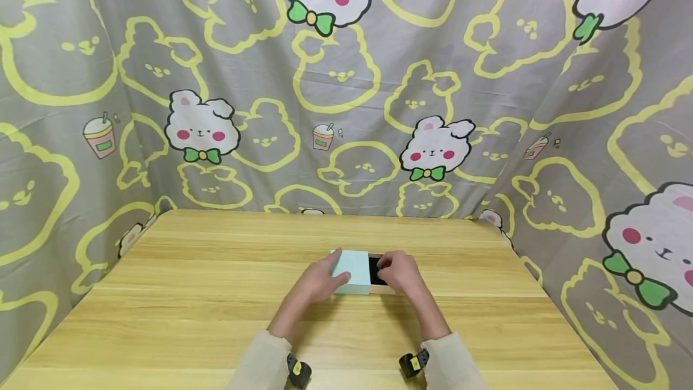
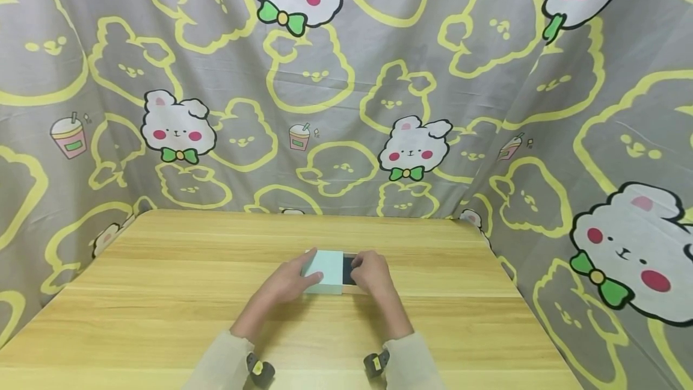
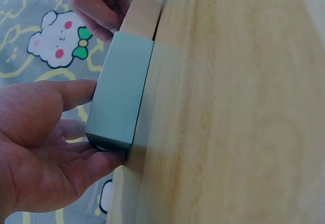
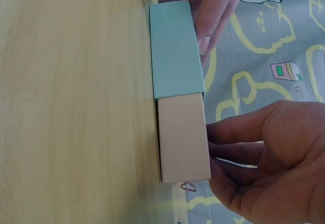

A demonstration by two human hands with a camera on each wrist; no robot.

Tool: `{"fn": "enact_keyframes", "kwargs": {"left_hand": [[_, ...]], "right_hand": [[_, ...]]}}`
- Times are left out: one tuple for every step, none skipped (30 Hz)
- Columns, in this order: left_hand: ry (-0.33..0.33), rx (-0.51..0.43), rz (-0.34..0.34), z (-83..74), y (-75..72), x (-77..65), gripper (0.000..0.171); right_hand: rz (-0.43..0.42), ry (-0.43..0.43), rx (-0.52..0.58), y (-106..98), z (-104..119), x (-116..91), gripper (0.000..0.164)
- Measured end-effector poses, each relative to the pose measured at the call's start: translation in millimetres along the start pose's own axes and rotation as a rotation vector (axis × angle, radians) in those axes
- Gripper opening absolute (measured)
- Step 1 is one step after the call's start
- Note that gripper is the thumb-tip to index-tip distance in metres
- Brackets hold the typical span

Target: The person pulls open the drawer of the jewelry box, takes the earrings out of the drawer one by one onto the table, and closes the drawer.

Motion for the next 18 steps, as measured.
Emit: {"fn": "enact_keyframes", "kwargs": {"left_hand": [[0.0,0.0,0.0,-0.3,-0.4,0.1,0.07],[0.001,0.001,0.0,-0.7,-0.7,0.1,0.07],[0.0,0.003,0.001,-0.7,-0.8,0.3,0.07],[0.003,0.004,0.001,-0.9,-1.0,0.5,0.07],[0.003,0.006,0.0,-1.0,-1.1,0.3,0.07],[0.001,0.007,0.0,-0.7,-0.9,0.3,0.07],[-0.002,0.008,0.0,-0.5,-0.7,0.3,0.07],[-0.003,0.008,-0.001,-0.1,-0.5,0.3,0.07],[-0.005,0.007,0.0,0.5,0.0,0.4,0.07],[-0.005,0.005,-0.002,0.7,0.1,0.3,0.07],[-0.009,0.003,-0.002,1.3,0.6,0.4,0.07],[-0.009,0.003,-0.003,1.7,0.9,0.7,0.07],[-0.008,0.003,-0.003,2.0,1.0,0.9,0.07],[-0.003,0.005,-0.003,1.8,0.8,1.1,0.07],[-0.002,0.005,-0.004,1.7,0.7,1.2,0.07],[-0.001,0.007,-0.004,1.7,0.4,1.3,0.07],[-0.001,0.007,-0.005,1.6,0.3,1.3,0.07],[0.0,0.006,-0.007,1.5,0.0,1.4,0.07]], "right_hand": [[0.0,0.001,0.004,-0.2,0.0,-0.3,0.017],[0.0,0.002,0.008,-0.5,0.0,-0.5,0.016],[0.001,0.004,0.013,-0.6,-0.1,-0.7,0.015],[-0.001,0.004,0.015,-0.9,-0.1,-0.9,0.015],[-0.001,0.005,0.017,-1.0,-0.1,-1.1,0.014],[0.0,0.006,0.02,-1.1,-0.2,-1.2,0.014],[0.001,0.008,0.021,-1.2,-0.1,-1.4,0.013],[0.001,0.008,0.023,-1.2,-0.1,-1.5,0.013],[0.001,0.008,0.024,-1.3,0.0,-1.7,0.012],[0.001,0.008,0.022,-1.4,0.2,-1.7,0.011],[0.0,0.009,0.022,-1.5,0.3,-1.8,0.011],[-0.001,0.01,0.023,-1.6,0.3,-1.7,0.01],[-0.003,0.01,0.023,-2.0,0.4,-1.6,0.01],[-0.005,0.011,0.023,-2.3,0.4,-1.5,0.009],[-0.008,0.004,0.02,-2.7,1.0,-1.7,0.009],[-0.009,0.005,0.019,-2.9,1.0,-1.5,0.009],[-0.012,-0.002,0.017,-3.4,1.5,-1.7,0.009],[-0.012,-0.001,0.016,-3.6,1.5,-1.8,0.009]]}}
Point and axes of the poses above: each hand's wrist, its own x-axis towards the middle knuckle, its own y-axis out of the palm, z = x × y, the point moved 7 cm from there along x, towards the middle knuckle, and after that the axes turned 12 degrees about y, right-handed, at the moved point
